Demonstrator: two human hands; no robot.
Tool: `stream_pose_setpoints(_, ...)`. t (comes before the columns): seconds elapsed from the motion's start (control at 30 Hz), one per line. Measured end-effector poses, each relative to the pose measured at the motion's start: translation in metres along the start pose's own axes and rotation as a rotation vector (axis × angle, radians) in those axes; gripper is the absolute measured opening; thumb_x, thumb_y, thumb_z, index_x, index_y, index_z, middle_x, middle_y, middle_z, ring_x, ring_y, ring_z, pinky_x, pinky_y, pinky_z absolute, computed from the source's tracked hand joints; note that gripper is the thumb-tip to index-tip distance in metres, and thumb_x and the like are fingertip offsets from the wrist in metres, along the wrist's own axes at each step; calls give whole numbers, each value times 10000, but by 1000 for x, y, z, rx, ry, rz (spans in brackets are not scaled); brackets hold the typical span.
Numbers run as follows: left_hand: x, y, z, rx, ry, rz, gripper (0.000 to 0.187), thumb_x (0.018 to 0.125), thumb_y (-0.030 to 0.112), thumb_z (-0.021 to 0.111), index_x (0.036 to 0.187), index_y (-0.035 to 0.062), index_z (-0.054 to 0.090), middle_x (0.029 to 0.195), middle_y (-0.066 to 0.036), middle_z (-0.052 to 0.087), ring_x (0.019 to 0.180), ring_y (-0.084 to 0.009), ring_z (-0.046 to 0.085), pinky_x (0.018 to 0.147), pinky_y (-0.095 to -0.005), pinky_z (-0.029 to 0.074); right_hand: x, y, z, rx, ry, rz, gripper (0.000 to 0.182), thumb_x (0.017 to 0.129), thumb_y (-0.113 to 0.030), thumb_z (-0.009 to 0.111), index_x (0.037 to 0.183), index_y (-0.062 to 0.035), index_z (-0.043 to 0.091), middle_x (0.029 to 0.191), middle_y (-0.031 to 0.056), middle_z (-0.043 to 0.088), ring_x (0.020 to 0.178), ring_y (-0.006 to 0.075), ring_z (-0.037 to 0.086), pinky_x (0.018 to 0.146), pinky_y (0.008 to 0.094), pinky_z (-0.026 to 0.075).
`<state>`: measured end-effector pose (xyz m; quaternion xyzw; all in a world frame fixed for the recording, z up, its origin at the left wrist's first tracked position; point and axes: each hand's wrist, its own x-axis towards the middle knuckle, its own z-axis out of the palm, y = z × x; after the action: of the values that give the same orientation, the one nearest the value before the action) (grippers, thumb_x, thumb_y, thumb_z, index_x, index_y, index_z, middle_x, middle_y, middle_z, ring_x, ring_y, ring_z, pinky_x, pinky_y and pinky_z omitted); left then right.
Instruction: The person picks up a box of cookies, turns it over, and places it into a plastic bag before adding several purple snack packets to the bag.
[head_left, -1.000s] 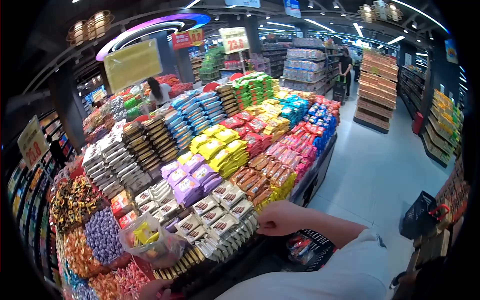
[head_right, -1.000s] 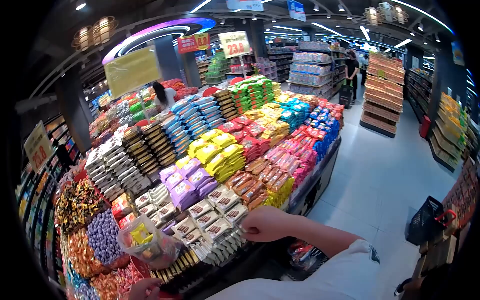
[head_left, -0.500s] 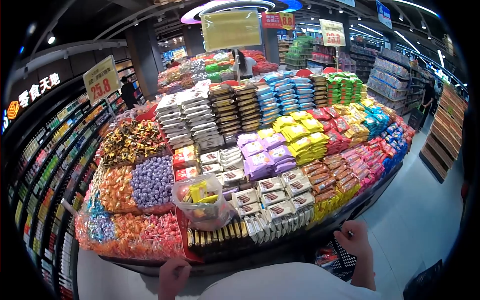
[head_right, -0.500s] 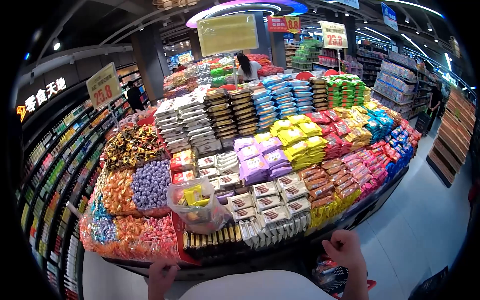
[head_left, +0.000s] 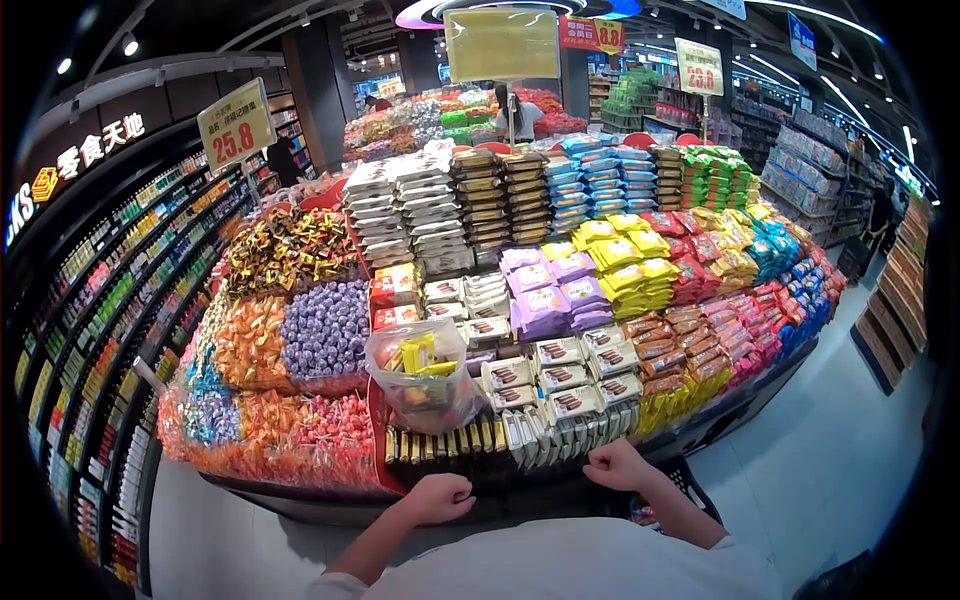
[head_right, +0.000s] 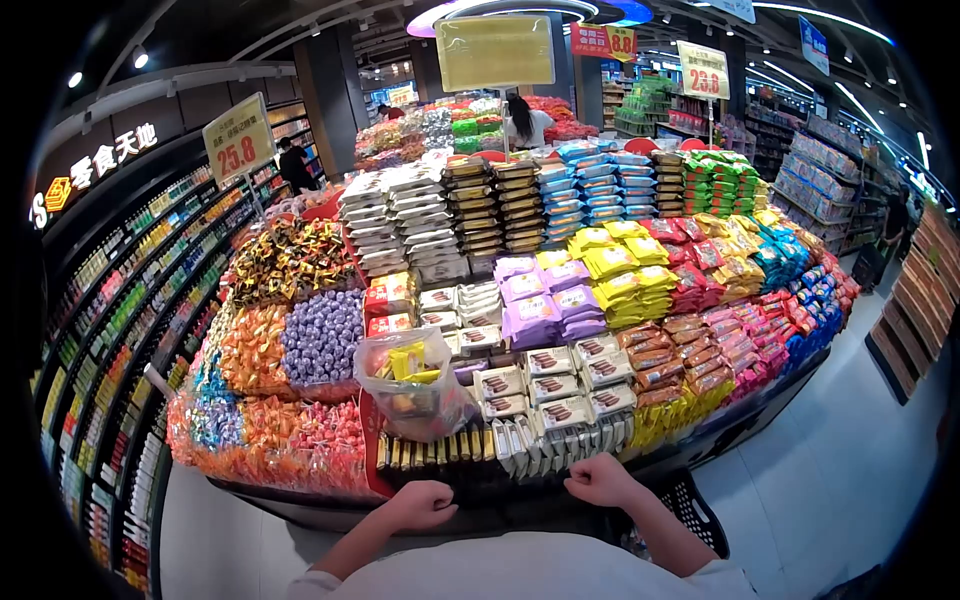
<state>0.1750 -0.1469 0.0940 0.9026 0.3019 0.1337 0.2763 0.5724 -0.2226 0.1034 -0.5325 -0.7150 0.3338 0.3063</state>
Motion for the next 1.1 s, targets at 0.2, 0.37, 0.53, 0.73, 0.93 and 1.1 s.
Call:
stream_pose_setpoints(0.2,25,-20,44,75,-216,37,244,805,227,652,695,26,568,694,-187,602,715,-418,630,634,-514,482,27,10,43,-170,-332,-58,347,848,-284,664,676,-42,485,623,171,523,622,406,558,603,458,452)
stream_pose_setpoints(0.37,24,-50,88,124,-359,2,249,792,272,656,723,34,634,699,-192,644,725,-414,660,662,-525,513,40,54,82,-222,-447,-31,296,819,-284,647,679,-47,538,659,172,573,666,403,600,624,487,464)
stream_pose_setpoints(0.53,22,-76,137,69,-478,-3,243,792,273,661,742,36,651,740,-198,661,757,-424,661,686,-527,522,39,100,133,-309,-595,23,248,794,-298,648,687,-77,622,695,144,651,706,381,652,636,515,482)
stream_pose_setpoints(0.73,13,-99,170,83,-636,-178,275,765,305,674,832,46,739,859,-187,737,861,-393,708,757,-510,557,24,151,179,-371,-690,77,221,780,-308,645,740,-98,697,762,135,706,782,371,684,692,522,517)
stream_pose_setpoints(0.93,-7,-108,187,68,-762,-309,294,779,284,674,934,61,786,968,-186,767,920,-384,718,806,-500,569,8,180,178,-505,-778,216,261,777,-357,673,867,-131,766,913,122,756,921,350,718,780,488,557)
stream_pose_setpoints(1.1,-11,-110,185,136,-804,-312,328,772,283,684,999,79,804,1033,-178,773,983,-375,723,870,-491,579,3,191,177,-559,-845,267,331,785,-377,689,995,-148,803,1027,124,776,1000,343,727,867,473,579)
